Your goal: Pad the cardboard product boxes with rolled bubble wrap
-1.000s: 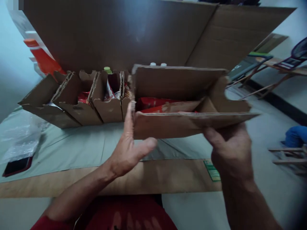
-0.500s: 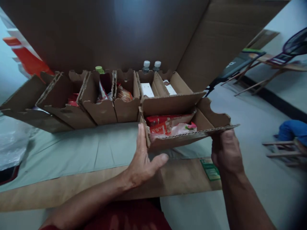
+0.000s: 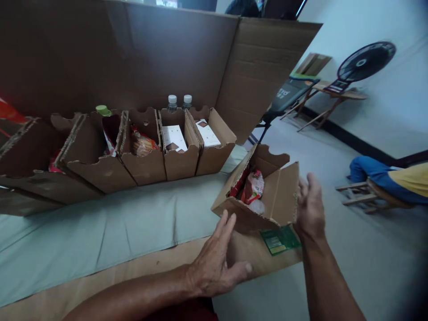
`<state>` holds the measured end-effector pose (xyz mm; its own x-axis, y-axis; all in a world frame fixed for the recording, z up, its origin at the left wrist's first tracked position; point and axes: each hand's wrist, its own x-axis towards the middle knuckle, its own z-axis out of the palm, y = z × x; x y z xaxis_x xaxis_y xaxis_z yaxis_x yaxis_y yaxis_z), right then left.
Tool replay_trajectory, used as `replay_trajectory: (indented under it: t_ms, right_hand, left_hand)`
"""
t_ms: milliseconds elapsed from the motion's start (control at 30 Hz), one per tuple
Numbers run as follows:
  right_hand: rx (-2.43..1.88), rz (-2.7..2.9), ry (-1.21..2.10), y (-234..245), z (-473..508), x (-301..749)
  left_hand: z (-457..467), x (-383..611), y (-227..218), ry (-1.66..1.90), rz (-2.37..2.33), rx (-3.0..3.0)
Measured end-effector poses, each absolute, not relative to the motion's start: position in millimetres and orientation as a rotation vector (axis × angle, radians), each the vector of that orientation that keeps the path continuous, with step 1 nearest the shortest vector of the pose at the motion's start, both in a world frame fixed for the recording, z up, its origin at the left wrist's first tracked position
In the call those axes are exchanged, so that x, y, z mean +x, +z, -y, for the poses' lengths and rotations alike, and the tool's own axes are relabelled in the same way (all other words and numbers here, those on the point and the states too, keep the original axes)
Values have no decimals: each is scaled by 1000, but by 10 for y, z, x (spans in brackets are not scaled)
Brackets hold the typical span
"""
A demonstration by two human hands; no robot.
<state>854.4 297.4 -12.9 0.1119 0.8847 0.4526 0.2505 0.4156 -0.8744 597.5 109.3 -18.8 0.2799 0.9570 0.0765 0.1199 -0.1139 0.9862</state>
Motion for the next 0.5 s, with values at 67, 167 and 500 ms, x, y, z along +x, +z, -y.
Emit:
replay_trajectory:
  t_ms: [67,167,500]
  right_hand:
    - [-1247,1367,811,-289,-2585,8675]
    - [-1486,1603,816,-497,-2123,8497]
    - [-1462,1717,818,-232,-3256,8261]
  left_hand:
    - [-1018,5859,-263,1000,-1092,1521]
    - [-950,5692,-375,1031,-1247,1558]
    - [-731,4748,-647,1193,-1892,1864]
